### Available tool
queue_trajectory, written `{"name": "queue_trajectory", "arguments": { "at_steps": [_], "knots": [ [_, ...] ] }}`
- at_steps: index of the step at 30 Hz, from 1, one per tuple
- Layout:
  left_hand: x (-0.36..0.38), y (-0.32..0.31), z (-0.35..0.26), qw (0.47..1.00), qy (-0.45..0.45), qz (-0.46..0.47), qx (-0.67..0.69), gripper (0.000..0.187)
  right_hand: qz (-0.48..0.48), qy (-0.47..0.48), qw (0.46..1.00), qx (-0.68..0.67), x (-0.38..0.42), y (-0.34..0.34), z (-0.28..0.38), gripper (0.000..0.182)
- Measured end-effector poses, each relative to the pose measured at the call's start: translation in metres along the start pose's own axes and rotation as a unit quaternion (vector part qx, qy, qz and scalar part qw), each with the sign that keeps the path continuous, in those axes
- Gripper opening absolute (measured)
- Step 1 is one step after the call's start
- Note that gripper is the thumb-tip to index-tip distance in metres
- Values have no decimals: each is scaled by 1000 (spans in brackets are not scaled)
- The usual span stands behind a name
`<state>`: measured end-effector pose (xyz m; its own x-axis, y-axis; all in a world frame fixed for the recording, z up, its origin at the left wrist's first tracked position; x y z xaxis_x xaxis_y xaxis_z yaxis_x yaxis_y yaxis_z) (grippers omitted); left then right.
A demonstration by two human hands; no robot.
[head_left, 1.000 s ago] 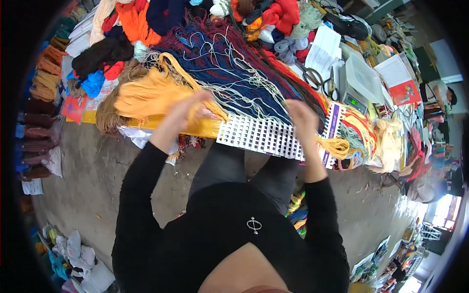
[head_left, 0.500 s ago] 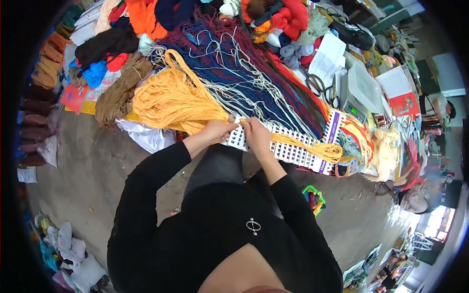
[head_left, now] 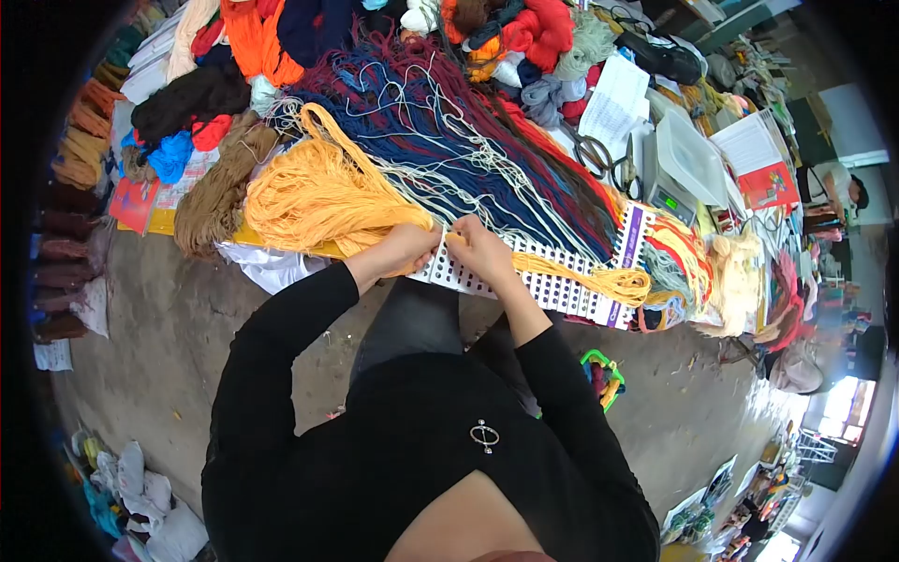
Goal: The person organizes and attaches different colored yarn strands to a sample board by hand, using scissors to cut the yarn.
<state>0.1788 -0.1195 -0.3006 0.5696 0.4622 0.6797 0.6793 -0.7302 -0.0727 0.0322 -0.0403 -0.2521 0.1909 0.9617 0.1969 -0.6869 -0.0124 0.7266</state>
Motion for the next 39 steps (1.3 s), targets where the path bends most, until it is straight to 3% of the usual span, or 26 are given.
{"name": "queue_trajectory", "arguments": {
  "at_steps": [1, 4, 5, 7, 9, 11, 15, 17, 19, 20, 22, 23, 25, 28, 29, 31, 35, 36, 37, 39],
  "knots": [
    [1, 0, 1, 996, -14, -38, -79, 19, 2, 13, 999, 30, 0, -2, 2, 31],
    [12, 28, -3, 929, -198, -177, -258, 21, -3, -2, 998, 66, 3, -5, 0, 30],
    [3, 37, -1, 953, -206, -122, -184, 24, -5, 1, 998, 69, 2, -7, -2, 30],
    [15, 30, -9, 996, -80, -38, 20, 25, -1, 5, 997, 75, 3, -9, -2, 28],
    [27, 24, -17, 995, -61, -66, 39, 27, -10, 4, 998, 61, 2, -12, -3, 28],
    [23, 21, -13, 992, -49, -16, 114, 28, -16, 7, 998, 60, 4, -10, -2, 30],
    [7, 16, 4, 992, -73, -101, 28, 26, -32, 1, 997, 73, 6, -12, 1, 30],
    [11, 23, 1, 991, -83, -98, -32, 23, -42, 7, 996, 80, 7, -16, 2, 29],
    [17, 32, -7, 989, -54, 4, 135, 20, -84, 32, 991, 102, 8, -22, 0, 27],
    [25, 45, -15, 961, -46, 137, 235, 19, -95, 29, 989, 106, 9, -23, 2, 24],
    [64, 55, -49, 946, -54, 40, 317, 20, -124, 45, 985, 109, 11, -25, 3, 22],
    [62, 68, -47, 896, -99, 198, 385, 24, -150, 63, 980, 111, 13, -26, 4, 19],
    [64, 70, -45, 862, -119, 213, 444, 30, -172, 73, 978, 97, 17, -28, 2, 18],
    [63, 36, -43, 946, -51, 173, 271, 39, -220, 100, 970, 4, 20, -27, -4, 19],
    [54, 23, -35, 958, -15, 186, 220, 30, -245, 115, 962, -36, 22, -25, -3, 19],
    [37, 6, -20, 996, 36, 84, -7, 17, -226, 108, 966, -55, 21, -25, -3, 17],
    [25, 10, -20, 994, -53, 90, -31, 16, -205, 156, 964, 66, 21, -20, 9, 21],
    [17, 14, -16, 990, -121, 66, -31, 18, -217, 163, 958, 94, 19, -23, 8, 23],
    [21, 11, -18, 990, -120, 66, -32, 18, -217, 162, 958, 93, 17, -24, 10, 23],
    [37, 5, -26, 950, -304, 3, -73, 16, -211, 128, 960, 133, 14, -26, 13, 23]
  ]
}}
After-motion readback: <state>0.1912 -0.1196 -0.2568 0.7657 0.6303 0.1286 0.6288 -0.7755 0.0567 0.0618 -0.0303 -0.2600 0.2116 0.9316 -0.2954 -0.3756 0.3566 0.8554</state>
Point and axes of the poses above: each hand's wrist, its own x-axis away from the middle knuckle, its own y-axis out of the back of the hand, z = x × y, the point moved 2 cm from there along -x, towards the middle knuckle, and after that the axes turned 1 degree about y, right-handed, at the moved point
